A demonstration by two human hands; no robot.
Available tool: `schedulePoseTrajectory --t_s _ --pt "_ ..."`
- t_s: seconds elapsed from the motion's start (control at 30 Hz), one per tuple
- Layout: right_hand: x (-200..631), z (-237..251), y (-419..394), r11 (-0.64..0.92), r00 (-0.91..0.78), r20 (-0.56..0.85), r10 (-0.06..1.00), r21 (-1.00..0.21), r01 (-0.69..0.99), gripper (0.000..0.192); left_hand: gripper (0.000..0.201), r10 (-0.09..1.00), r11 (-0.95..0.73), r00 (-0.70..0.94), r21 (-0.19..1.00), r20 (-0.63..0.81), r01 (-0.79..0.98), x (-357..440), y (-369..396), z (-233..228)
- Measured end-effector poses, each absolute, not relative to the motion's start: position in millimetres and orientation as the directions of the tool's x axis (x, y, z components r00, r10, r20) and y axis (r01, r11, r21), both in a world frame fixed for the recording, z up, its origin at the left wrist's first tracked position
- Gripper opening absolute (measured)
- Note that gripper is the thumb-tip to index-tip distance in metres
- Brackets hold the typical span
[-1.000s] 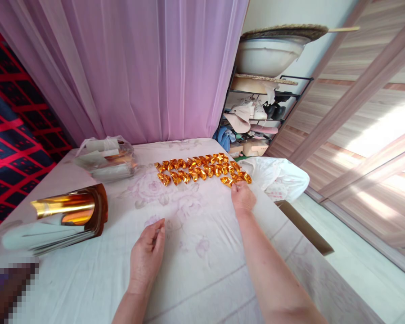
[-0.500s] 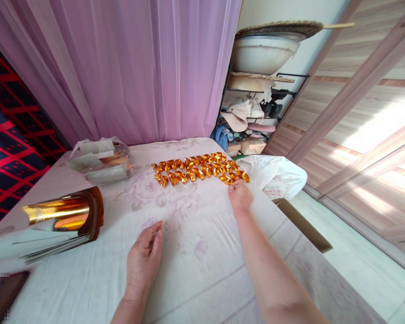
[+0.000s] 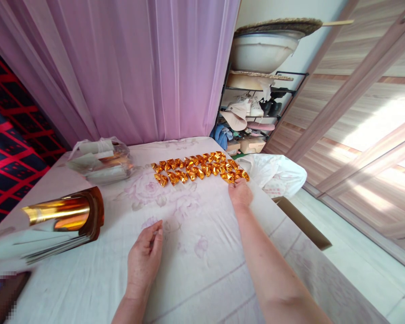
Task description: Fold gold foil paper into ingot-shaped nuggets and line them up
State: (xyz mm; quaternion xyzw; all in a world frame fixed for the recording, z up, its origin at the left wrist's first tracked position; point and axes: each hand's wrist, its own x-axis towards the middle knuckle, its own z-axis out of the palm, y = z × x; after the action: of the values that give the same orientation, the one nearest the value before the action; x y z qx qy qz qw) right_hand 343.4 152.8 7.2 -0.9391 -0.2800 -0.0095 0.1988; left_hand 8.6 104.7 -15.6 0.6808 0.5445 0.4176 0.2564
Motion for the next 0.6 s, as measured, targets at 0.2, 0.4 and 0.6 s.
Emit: schedulePoseTrajectory --t_s 0.2,0.4,0.6 --pt "342 8 151 -0.746 0.852 0.132 0.507 -0.428 0.510 0.030 0.036 0.953 -0.284 0.056 0.810 0.298 0.513 8 105 -17" --pt "338 9 147 -0.722 0.852 0.135 0.506 -0.475 0.504 0.031 0.037 0.955 -0.275 0.039 0.828 0.294 0.488 9 106 -19" --pt "325 7 135 -0.692 0.833 0.151 0.531 -0.491 0.530 0.032 0.039 0.967 -0.235 0.013 0.867 0.255 0.439 9 108 -21"
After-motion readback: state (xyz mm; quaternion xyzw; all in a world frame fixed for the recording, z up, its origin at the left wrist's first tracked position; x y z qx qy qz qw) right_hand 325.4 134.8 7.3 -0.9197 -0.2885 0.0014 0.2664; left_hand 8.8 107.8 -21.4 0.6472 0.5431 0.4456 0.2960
